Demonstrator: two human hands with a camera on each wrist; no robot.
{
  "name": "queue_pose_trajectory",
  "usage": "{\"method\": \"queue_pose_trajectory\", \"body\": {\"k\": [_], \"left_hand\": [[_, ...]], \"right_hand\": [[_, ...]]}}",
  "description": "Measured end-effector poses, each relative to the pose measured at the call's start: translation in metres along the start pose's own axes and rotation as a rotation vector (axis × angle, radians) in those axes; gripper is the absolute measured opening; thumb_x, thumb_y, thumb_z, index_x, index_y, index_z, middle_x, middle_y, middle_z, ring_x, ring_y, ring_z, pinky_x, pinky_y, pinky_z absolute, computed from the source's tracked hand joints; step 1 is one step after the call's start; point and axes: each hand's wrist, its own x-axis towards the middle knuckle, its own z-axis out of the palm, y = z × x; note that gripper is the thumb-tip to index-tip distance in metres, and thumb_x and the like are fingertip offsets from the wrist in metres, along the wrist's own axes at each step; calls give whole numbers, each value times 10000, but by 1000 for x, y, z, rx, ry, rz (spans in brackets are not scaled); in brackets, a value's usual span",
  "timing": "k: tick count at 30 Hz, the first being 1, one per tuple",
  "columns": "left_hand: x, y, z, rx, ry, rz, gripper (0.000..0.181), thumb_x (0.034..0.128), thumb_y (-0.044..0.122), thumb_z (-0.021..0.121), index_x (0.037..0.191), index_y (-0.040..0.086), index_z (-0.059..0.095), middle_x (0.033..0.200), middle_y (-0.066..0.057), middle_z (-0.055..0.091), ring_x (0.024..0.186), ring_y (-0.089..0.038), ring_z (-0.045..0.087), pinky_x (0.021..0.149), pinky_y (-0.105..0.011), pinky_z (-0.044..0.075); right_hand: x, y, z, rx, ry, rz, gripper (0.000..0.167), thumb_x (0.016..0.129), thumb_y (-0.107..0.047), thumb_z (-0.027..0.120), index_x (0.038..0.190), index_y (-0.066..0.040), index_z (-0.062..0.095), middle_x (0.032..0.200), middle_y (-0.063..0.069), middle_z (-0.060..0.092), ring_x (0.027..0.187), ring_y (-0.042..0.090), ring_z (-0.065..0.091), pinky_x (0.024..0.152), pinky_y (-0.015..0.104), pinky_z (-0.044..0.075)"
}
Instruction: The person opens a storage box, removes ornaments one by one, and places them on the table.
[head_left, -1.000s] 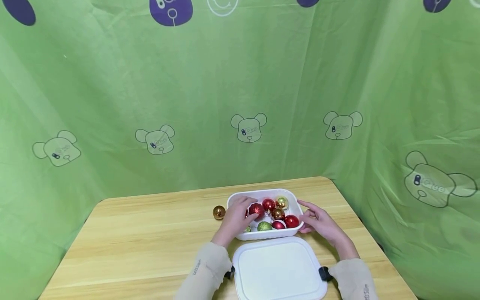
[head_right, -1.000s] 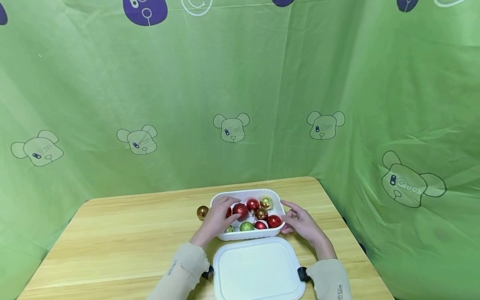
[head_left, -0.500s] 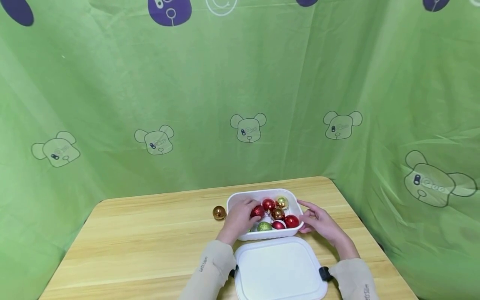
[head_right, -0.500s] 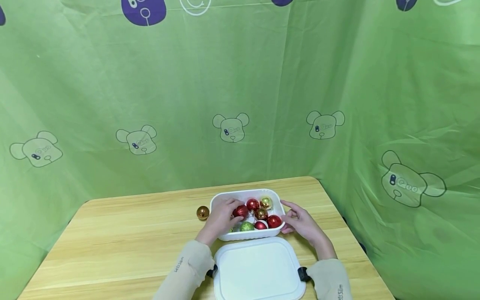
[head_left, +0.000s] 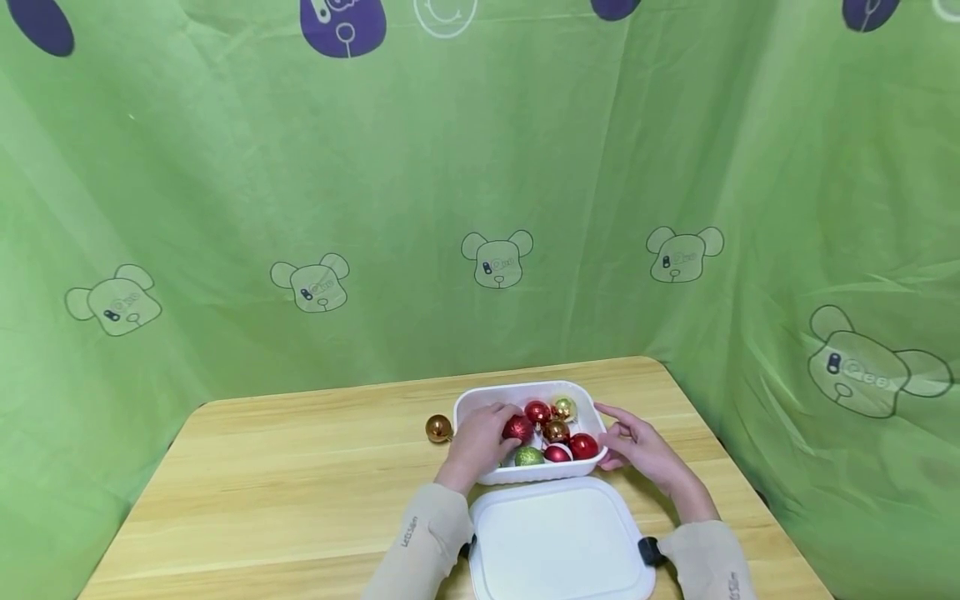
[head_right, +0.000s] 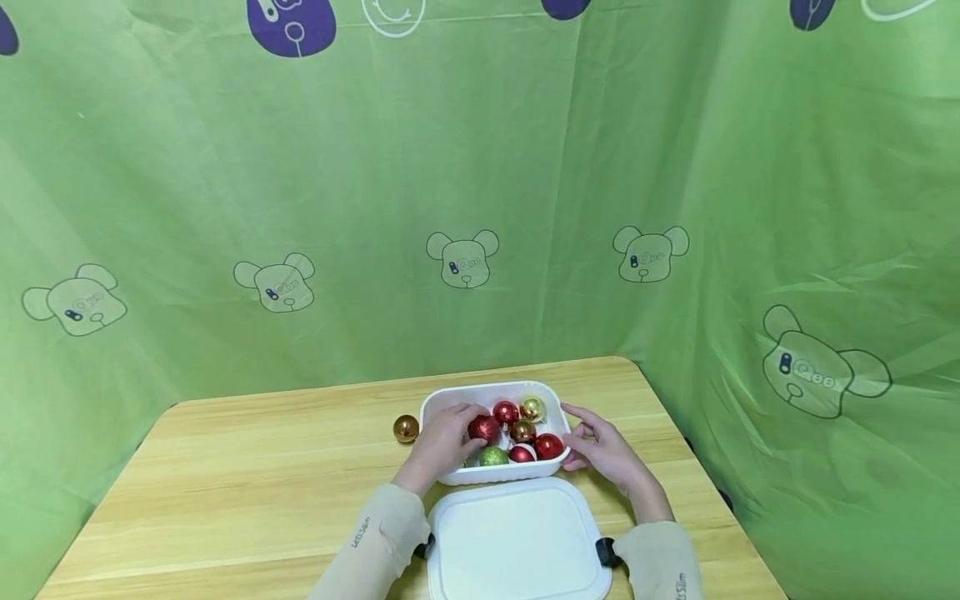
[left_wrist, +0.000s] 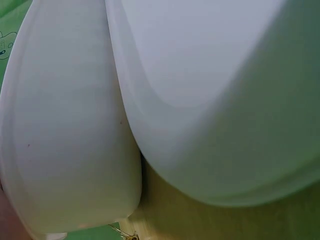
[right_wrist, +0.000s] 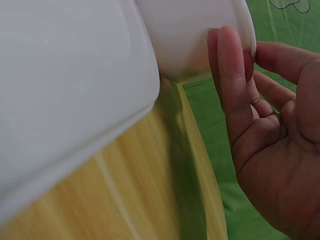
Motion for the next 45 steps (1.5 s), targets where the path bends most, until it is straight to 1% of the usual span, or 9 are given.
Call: {"method": "queue_pose_trajectory", "body": {"k": [3, 9, 15, 18, 24, 31, 37, 42, 45], "left_hand": [[0, 0, 0, 6, -1, 3, 494, 938, 351, 758, 1393, 222, 615, 1363, -7, 684, 1246, -222, 651, 1157, -431, 475], [1, -1, 2, 3, 1, 10, 506, 923, 365, 773, 1384, 229, 618, 1321, 7, 701, 1205, -210, 665, 1144, -425, 484], [0, -1, 1, 6, -2, 13, 502, 926, 373, 768, 1380, 221, 615, 1279, 6, 702, 1168, -208, 670, 1116, -415, 505], [0, -1, 0, 2, -2, 15, 494, 931, 371, 764, 1376, 220, 614, 1273, 3, 699, 1169, -210, 666, 1122, -414, 499], [0, -2, 0, -23, 7, 25, 486, 937, 365, 757, 1377, 221, 609, 1278, 3, 685, 1187, -214, 658, 1126, -422, 496], [-1, -4, -2, -129, 23, 23, 483, 926, 322, 771, 1367, 208, 610, 1303, -12, 669, 1206, -221, 651, 1109, -421, 516], [-1, -5, -4, -242, 34, 27, 496, 927, 267, 774, 1381, 166, 602, 1356, -30, 644, 1264, -238, 620, 1142, -428, 492], [-1, -7, -8, -333, 50, 29, 496, 926, 253, 773, 1380, 148, 603, 1354, -24, 647, 1267, -228, 617, 1142, -413, 494], [0, -9, -9, -367, 58, 28, 493, 924, 255, 775, 1377, 162, 603, 1365, -10, 646, 1279, -212, 610, 1147, -398, 489]], "right_hand": [[0, 1, -1, -8, -11, -13, 673, 1039, -67, 581, 1615, 13, 240, 1026, 227, 646, 832, 236, 735, 791, 365, 661], [-1, -1, -1, -2, -8, -2, 676, 1037, -60, 584, 1618, 3, 245, 1026, 232, 633, 828, 242, 733, 791, 368, 662], [0, 0, -1, -5, -4, 3, 673, 1038, -62, 583, 1619, -2, 248, 1023, 218, 639, 831, 243, 734, 794, 372, 662], [0, 1, -1, -3, 3, 10, 666, 1037, -56, 583, 1619, -14, 262, 1022, 218, 640, 828, 244, 734, 790, 372, 662], [-1, 0, -1, -8, 0, -1, 668, 1037, -57, 584, 1614, 6, 255, 1009, 204, 641, 825, 241, 731, 786, 367, 662], [0, 1, -1, -3, -3, 2, 673, 1037, -61, 584, 1619, -6, 251, 1018, 211, 641, 834, 238, 733, 795, 370, 662], [0, 1, -2, -8, -3, 5, 672, 1037, -56, 579, 1621, -9, 250, 1016, 219, 632, 836, 248, 734, 800, 374, 661], [2, 3, -2, -7, -1, 5, 668, 1039, -61, 581, 1620, -16, 256, 1010, 197, 636, 840, 244, 736, 801, 365, 661], [2, 3, -2, -14, -6, -8, 668, 1042, -71, 583, 1617, 0, 251, 999, 181, 641, 840, 239, 737, 798, 364, 661]]}}
